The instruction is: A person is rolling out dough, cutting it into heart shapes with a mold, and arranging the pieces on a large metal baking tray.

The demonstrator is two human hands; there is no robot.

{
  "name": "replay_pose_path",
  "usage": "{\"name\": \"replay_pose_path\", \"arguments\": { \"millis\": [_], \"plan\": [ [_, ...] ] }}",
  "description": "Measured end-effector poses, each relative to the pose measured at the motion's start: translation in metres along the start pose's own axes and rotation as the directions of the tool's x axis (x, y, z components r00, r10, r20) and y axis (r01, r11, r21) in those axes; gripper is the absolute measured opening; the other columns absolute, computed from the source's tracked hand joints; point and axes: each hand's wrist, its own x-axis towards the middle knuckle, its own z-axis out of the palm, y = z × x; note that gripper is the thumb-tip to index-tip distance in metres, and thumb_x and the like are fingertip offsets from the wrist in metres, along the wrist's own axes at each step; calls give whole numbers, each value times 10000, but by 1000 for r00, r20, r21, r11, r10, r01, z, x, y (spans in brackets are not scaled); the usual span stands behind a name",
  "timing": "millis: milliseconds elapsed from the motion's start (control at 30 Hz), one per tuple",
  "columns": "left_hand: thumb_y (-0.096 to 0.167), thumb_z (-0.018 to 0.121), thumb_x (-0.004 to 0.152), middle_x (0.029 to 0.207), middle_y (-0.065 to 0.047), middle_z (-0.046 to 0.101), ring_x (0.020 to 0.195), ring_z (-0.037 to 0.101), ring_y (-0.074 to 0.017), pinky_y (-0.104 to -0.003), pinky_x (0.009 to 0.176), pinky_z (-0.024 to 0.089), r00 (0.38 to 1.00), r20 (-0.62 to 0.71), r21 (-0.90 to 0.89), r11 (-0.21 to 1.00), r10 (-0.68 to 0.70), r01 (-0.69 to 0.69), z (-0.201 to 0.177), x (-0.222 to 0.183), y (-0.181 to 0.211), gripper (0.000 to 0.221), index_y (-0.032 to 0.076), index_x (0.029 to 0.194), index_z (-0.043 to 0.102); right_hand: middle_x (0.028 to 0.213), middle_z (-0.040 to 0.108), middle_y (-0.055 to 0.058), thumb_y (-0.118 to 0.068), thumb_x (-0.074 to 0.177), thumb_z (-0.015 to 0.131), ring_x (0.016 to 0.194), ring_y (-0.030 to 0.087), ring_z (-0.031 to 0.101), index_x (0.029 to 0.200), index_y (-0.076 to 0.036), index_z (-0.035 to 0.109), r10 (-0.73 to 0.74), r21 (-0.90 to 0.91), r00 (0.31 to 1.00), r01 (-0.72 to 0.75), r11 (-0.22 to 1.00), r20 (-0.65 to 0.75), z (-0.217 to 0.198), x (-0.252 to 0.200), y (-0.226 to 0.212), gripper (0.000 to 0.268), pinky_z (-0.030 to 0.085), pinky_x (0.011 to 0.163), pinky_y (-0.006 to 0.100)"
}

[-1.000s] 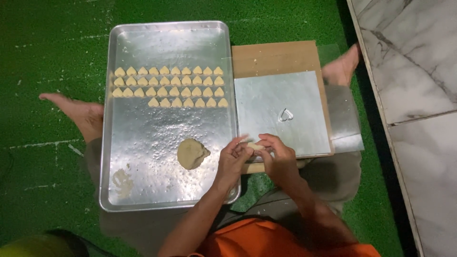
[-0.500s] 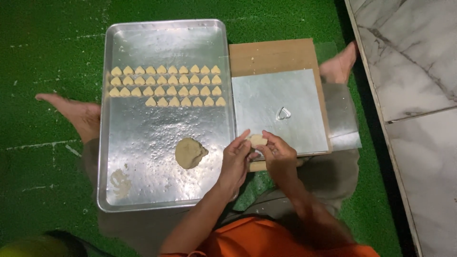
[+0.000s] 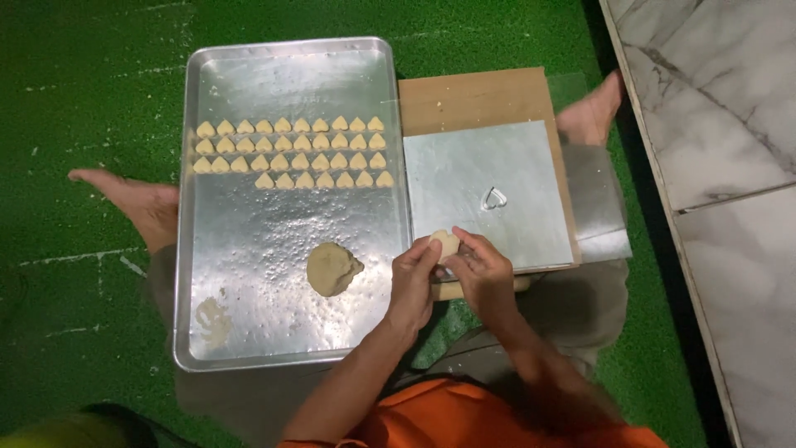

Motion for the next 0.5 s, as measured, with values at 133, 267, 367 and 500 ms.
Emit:
{"name": "replay_pose_path", "arguments": {
  "millis": [133,267,367,500],
  "plan": [
    [314,678,983,989,-27,699,826,562,-95,-244,751,518,998,47,45,998,34,-37,4,-13,15,311,61,1142,766,1003,761,165,19,869,783,845,131,694,1299,-36,712,-3,-56,1000,4,998,8,-9,5,8,439,654,799,343],
    [254,719,959,942,-45,648,843,575,-110,-260,765,520,990,112,239,965,80,-105,-3,-17,31,358,6,1218,703,955,774,145,16,898,749,831,139,725,1219,-44,752,-31,-114,998,37,993,58,-12,6,2,326,637,774,342],
    [248,689,991,820,-40,659,717,591,-97,-221,648,516,992,127,208,977,23,-49,-17,5,10,252,23,1086,747,930,738,133,-33,899,769,805,147,679,1199,-49,704,39,-71,997,-34,997,72,-12,11,12,308,607,813,350],
    [234,780,932,914,-90,704,758,643,-111,-286,713,583,960,276,201,974,48,-106,-22,14,20,396,19,1248,677,837,743,95,-95,927,775,714,112,663,1091,-68,751,101,-60,992,-96,994,79,-20,19,22,168,587,742,287]
  ]
}}
